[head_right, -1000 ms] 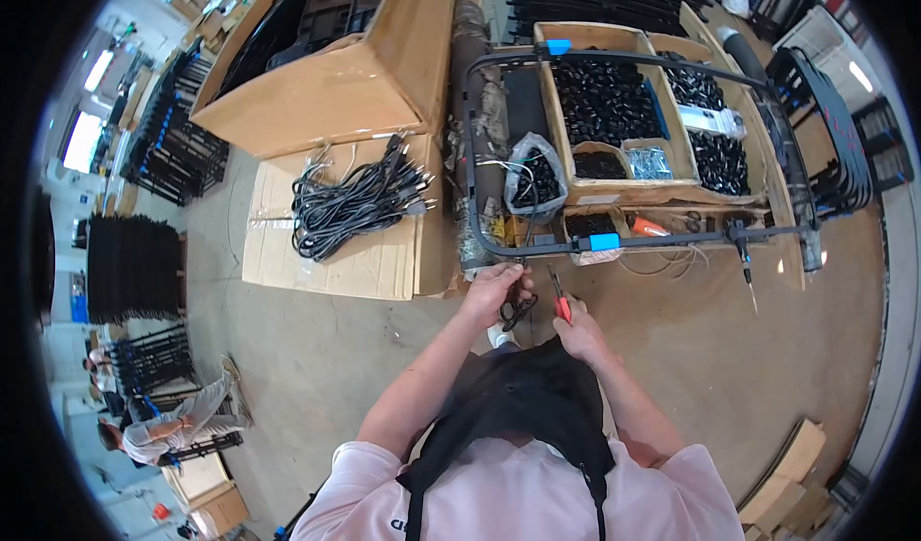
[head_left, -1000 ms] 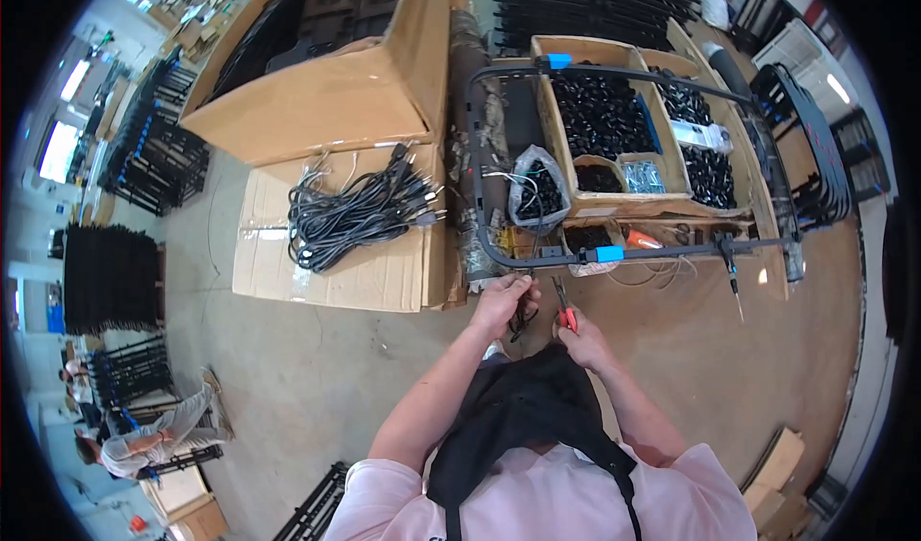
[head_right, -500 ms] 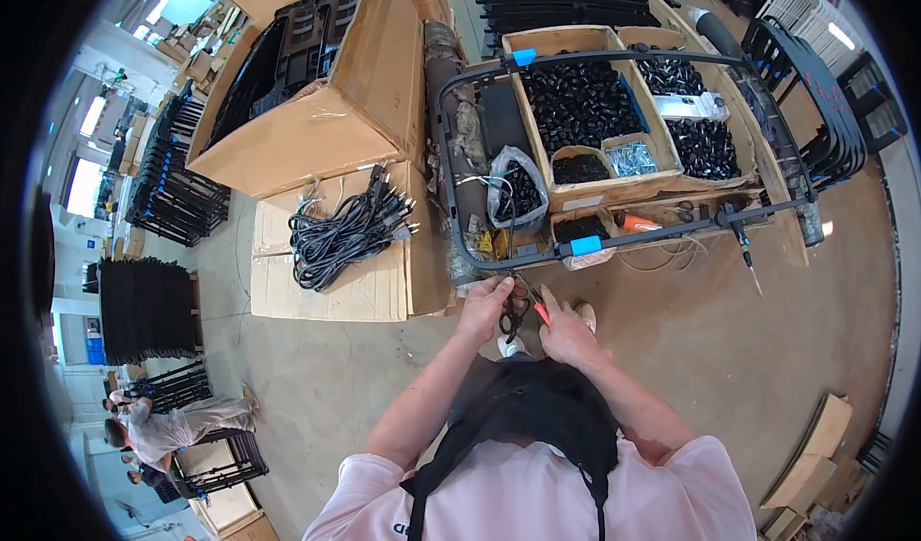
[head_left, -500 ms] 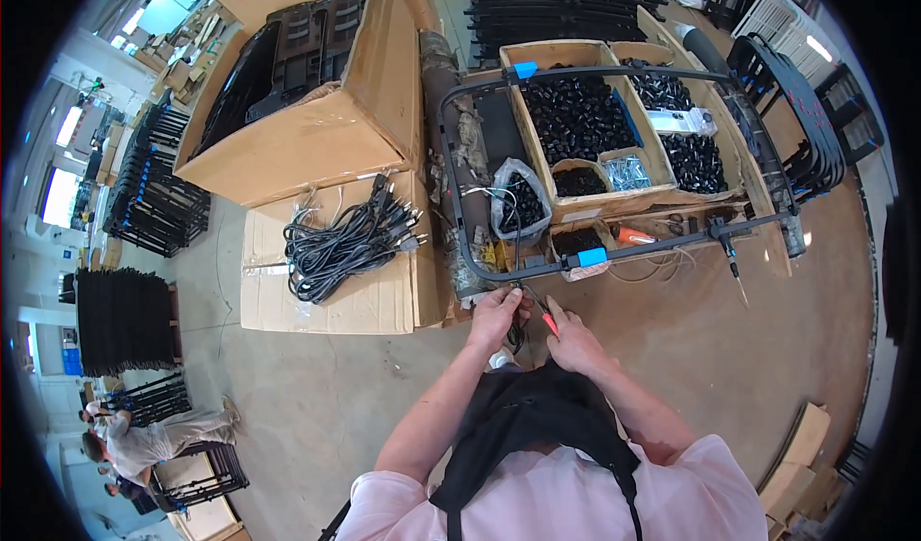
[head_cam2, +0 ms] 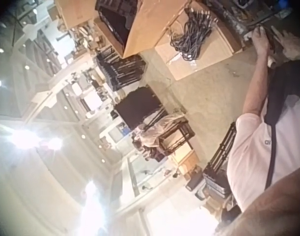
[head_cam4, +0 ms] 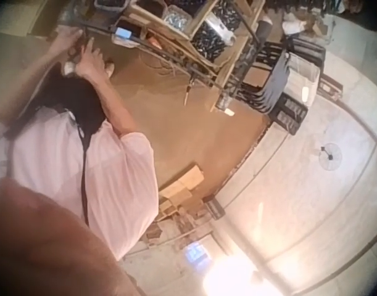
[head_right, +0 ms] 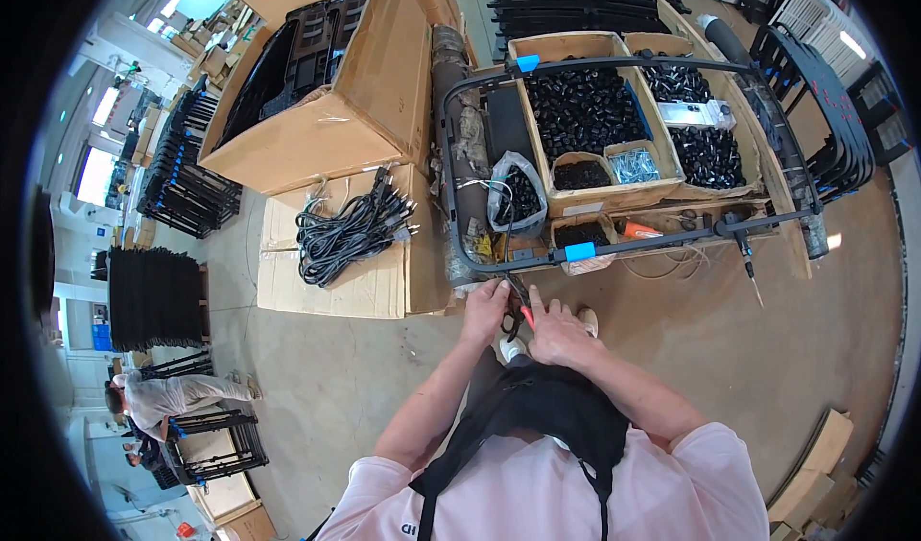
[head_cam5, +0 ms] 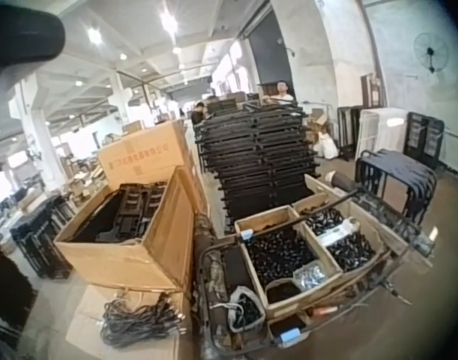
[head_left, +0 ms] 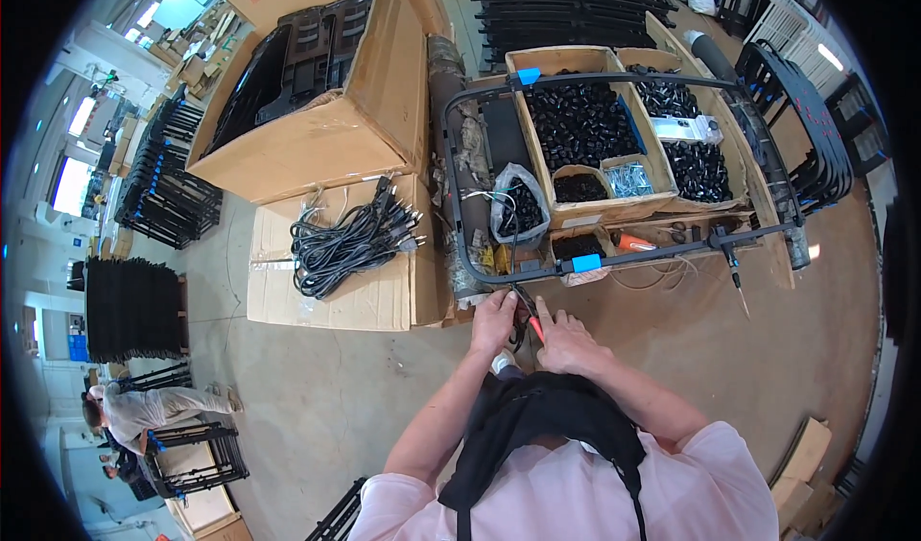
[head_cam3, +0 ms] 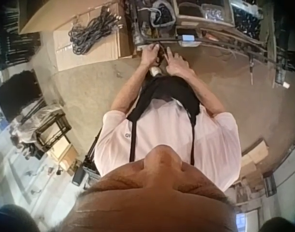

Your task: Assembling a lawnmower handle by attaching cables and plastic components using pneumatic tools and pliers.

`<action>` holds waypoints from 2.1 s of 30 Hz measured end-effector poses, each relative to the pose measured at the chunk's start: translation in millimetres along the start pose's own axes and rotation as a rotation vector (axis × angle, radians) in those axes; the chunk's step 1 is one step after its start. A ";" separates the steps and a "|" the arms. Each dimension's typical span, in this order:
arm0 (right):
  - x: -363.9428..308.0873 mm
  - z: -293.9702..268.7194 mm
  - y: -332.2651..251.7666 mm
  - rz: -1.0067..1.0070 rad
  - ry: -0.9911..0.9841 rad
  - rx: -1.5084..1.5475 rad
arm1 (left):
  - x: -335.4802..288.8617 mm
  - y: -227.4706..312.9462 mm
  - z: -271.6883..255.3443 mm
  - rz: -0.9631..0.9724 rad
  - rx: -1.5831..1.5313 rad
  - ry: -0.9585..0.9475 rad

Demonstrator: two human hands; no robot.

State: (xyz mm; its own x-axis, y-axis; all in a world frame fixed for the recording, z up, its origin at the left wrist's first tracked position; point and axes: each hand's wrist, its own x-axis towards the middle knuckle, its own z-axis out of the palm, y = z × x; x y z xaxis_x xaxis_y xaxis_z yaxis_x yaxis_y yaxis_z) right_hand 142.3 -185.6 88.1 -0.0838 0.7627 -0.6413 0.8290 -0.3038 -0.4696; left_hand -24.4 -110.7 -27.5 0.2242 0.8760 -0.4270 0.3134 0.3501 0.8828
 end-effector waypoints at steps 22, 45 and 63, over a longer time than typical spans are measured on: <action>-19.4 22.0 -8.6 -0.095 0.393 -0.052 | 11.0 123.7 -56.2 0.122 0.582 -0.021; 8.0 93.7 -84.5 0.256 0.853 -0.161 | 73.3 97.1 -35.0 0.588 1.024 -0.167; 28.4 66.4 7.8 0.062 0.274 0.408 | 79.5 78.9 -38.0 0.579 0.970 -0.099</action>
State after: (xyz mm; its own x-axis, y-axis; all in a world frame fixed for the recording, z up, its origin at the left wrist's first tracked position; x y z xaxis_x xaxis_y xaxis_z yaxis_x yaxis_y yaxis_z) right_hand 109.7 -204.2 26.0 0.1530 0.8415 -0.5182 0.5394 -0.5104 -0.6697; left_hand -16.8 -0.8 15.6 0.6264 0.7775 -0.0556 0.7122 -0.5418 0.4463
